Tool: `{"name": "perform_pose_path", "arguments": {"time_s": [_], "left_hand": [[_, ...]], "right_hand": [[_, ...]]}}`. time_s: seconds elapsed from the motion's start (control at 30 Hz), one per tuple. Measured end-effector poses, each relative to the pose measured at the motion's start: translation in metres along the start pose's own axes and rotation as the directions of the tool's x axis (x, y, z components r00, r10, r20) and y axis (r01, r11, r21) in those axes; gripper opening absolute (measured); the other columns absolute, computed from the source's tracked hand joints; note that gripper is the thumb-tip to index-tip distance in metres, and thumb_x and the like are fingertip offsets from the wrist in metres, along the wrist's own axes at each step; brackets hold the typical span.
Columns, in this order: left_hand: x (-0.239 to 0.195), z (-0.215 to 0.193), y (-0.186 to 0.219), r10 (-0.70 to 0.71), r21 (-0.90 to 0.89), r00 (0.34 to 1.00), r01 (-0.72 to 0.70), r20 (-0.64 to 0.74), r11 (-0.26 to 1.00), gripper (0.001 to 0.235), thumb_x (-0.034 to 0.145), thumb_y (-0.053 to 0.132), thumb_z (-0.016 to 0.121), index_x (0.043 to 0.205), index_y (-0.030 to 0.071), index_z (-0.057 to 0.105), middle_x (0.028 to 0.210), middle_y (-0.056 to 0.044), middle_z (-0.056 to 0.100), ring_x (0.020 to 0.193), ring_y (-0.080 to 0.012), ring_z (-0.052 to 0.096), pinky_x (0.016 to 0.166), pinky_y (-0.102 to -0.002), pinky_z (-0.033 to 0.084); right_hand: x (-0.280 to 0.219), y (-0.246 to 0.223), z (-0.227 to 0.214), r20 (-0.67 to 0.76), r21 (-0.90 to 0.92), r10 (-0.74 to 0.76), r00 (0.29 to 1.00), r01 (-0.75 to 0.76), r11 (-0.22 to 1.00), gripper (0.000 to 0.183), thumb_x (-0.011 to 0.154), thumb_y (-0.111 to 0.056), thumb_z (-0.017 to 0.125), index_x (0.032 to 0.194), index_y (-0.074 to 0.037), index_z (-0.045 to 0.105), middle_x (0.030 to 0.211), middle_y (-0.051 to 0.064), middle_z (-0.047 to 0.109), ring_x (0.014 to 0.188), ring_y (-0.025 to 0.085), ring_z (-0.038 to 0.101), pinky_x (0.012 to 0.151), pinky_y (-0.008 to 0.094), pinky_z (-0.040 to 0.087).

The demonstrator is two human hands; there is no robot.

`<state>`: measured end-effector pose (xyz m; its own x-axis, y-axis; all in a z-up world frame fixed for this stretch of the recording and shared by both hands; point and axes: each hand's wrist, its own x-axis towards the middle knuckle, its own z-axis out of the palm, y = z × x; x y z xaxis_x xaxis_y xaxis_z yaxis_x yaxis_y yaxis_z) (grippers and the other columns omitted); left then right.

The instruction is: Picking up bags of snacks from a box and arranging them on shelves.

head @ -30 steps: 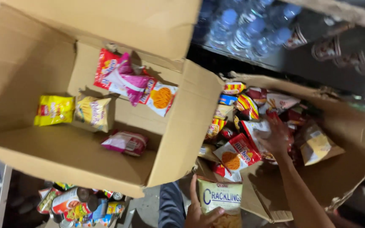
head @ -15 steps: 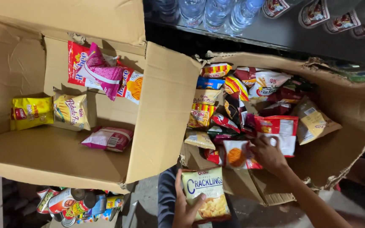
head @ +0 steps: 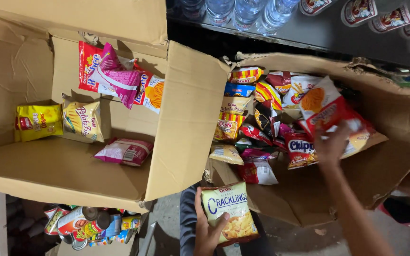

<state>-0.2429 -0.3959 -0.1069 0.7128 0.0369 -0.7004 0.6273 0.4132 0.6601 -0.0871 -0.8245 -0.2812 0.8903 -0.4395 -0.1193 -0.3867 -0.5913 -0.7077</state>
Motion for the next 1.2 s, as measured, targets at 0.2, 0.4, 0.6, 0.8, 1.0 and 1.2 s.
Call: {"name": "perform_pose_path", "arguments": {"time_s": [0.2,0.4,0.6,0.8,1.0,1.2], "left_hand": [[-0.005,-0.005,0.0,0.048,0.045,0.999,-0.049,0.024,0.998,0.089,0.088,0.003,0.071,0.159,0.003,0.016,0.137,-0.021,0.062,0.12,-0.0246,0.065,0.102,-0.037,0.051],[0.0,-0.018,-0.002,0.069,0.157,0.994,-0.082,0.087,0.984,0.074,0.091,0.007,0.068,0.155,0.0,0.033,0.14,-0.021,0.065,0.125,-0.024,0.063,0.108,-0.034,0.045],[0.002,-0.022,-0.006,0.024,0.183,0.997,-0.037,0.075,0.982,0.074,0.09,0.006,0.068,0.154,0.001,0.032,0.138,-0.02,0.063,0.124,-0.0228,0.062,0.106,-0.035,0.047],[0.003,-0.02,-0.001,0.133,0.182,0.977,-0.163,0.165,0.97,0.07,0.094,0.005,0.068,0.154,-0.002,0.032,0.139,-0.021,0.063,0.127,-0.023,0.061,0.108,-0.035,0.044],[-0.001,-0.018,0.019,0.12,0.249,0.982,-0.153,0.145,0.956,0.07,0.093,0.006,0.069,0.153,-0.001,0.035,0.137,-0.021,0.065,0.126,-0.0229,0.062,0.107,-0.034,0.045],[0.0,-0.02,0.025,0.044,0.238,0.985,-0.083,0.164,0.968,0.069,0.092,0.006,0.067,0.153,0.001,0.035,0.136,-0.02,0.066,0.124,-0.0219,0.064,0.106,-0.034,0.046]], "right_hand": [[-0.092,-0.142,0.086,-0.008,-0.169,-0.283,0.959,0.277,0.946,0.067,0.095,-0.014,0.059,0.157,0.003,0.037,0.152,0.03,0.039,0.142,0.043,0.04,0.124,0.055,0.033],[-0.155,-0.106,0.158,0.627,-0.418,-0.219,0.748,0.56,0.716,0.06,0.075,-0.026,0.068,0.135,-0.022,0.064,0.14,0.024,0.048,0.128,0.05,0.045,0.105,0.058,0.039],[-0.155,-0.011,0.179,0.761,-0.383,-0.029,0.648,0.484,0.787,0.039,0.097,-0.016,0.057,0.136,-0.016,0.058,0.138,0.017,0.054,0.111,0.039,0.066,0.097,0.053,0.051],[-0.088,-0.071,0.099,0.4,-0.489,0.292,0.869,-0.067,0.87,0.063,0.087,-0.032,0.066,0.142,-0.011,0.045,0.152,0.027,0.034,0.115,0.047,0.061,0.09,0.052,0.055],[-0.065,0.049,0.076,0.325,-0.35,-0.13,0.937,0.246,0.904,0.076,0.103,-0.037,0.062,0.159,0.003,0.028,0.16,0.033,0.025,0.148,0.057,0.032,0.114,0.06,0.039],[-0.059,-0.019,0.062,0.243,-0.456,-0.045,0.969,0.155,0.876,0.067,0.09,-0.012,0.061,0.154,-0.012,0.041,0.168,0.022,0.024,0.146,0.048,0.04,0.114,0.056,0.041]]}}
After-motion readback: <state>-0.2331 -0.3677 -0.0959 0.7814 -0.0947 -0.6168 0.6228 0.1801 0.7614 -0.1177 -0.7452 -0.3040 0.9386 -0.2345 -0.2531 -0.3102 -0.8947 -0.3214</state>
